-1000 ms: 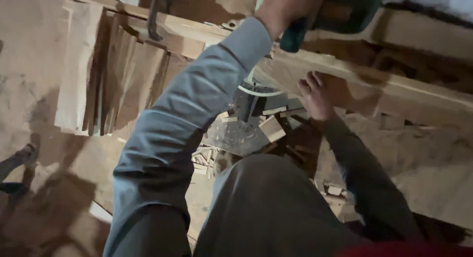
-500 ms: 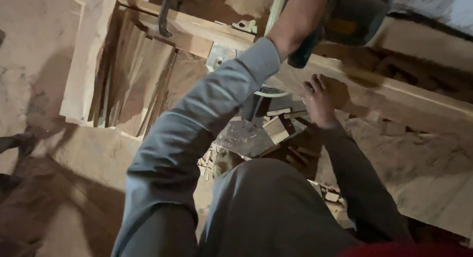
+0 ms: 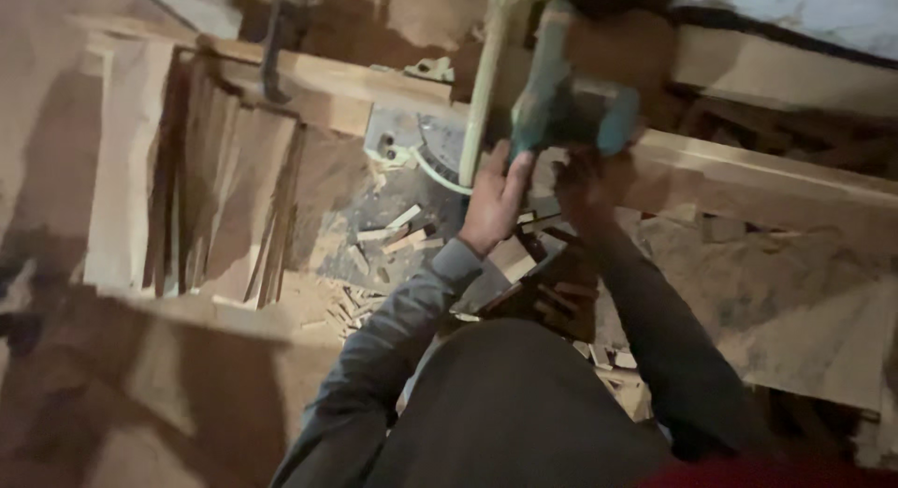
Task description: The person cuts wooden planks into shorter pieces using a miter saw mounted on a workbench. They position each plank against the fence, pull the saw down to make the cut, then move the cut piece aside and reach for the next board, repeating the cycle.
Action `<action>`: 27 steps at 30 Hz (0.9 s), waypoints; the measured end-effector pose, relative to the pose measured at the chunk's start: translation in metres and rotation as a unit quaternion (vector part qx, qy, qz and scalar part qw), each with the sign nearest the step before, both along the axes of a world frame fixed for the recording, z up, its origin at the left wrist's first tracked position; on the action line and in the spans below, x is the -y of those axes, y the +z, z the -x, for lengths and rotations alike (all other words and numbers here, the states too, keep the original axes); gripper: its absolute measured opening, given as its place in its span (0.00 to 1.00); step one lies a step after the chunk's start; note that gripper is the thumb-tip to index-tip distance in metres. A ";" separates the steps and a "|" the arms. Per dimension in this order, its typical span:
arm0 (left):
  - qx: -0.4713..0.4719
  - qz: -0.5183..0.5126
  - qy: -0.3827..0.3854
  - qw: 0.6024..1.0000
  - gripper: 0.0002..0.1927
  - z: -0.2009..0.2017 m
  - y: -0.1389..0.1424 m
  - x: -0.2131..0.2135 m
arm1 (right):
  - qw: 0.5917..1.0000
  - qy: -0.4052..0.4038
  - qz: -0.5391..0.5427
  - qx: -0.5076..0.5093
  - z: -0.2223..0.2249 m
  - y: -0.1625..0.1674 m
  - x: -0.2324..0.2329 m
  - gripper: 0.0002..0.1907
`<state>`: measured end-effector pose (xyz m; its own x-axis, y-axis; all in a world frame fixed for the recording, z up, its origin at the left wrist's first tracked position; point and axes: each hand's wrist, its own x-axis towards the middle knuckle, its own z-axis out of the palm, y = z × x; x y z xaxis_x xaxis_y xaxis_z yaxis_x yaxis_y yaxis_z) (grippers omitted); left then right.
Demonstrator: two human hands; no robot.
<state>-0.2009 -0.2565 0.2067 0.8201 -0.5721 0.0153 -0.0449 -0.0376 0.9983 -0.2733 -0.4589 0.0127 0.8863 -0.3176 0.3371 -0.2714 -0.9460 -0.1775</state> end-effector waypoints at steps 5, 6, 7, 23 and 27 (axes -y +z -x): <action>0.066 0.000 -0.005 0.998 0.17 0.003 -0.020 -0.003 | 0.986 0.150 -0.047 0.049 0.022 0.013 0.006 0.21; 0.117 0.011 -0.004 0.993 0.16 0.003 -0.023 -0.004 | 0.982 0.172 -0.004 0.073 0.025 0.017 0.006 0.22; 0.079 0.015 -0.013 0.997 0.16 0.004 -0.027 -0.005 | 0.984 0.174 0.000 0.043 0.026 0.020 0.005 0.23; 0.077 0.022 -0.021 0.997 0.17 0.009 -0.094 -0.012 | 0.965 0.148 -0.193 -0.095 0.024 -0.011 0.020 0.21; 0.041 0.019 -0.022 0.999 0.17 0.010 -0.091 -0.012 | 0.956 0.130 -0.216 -0.150 0.027 -0.004 0.023 0.22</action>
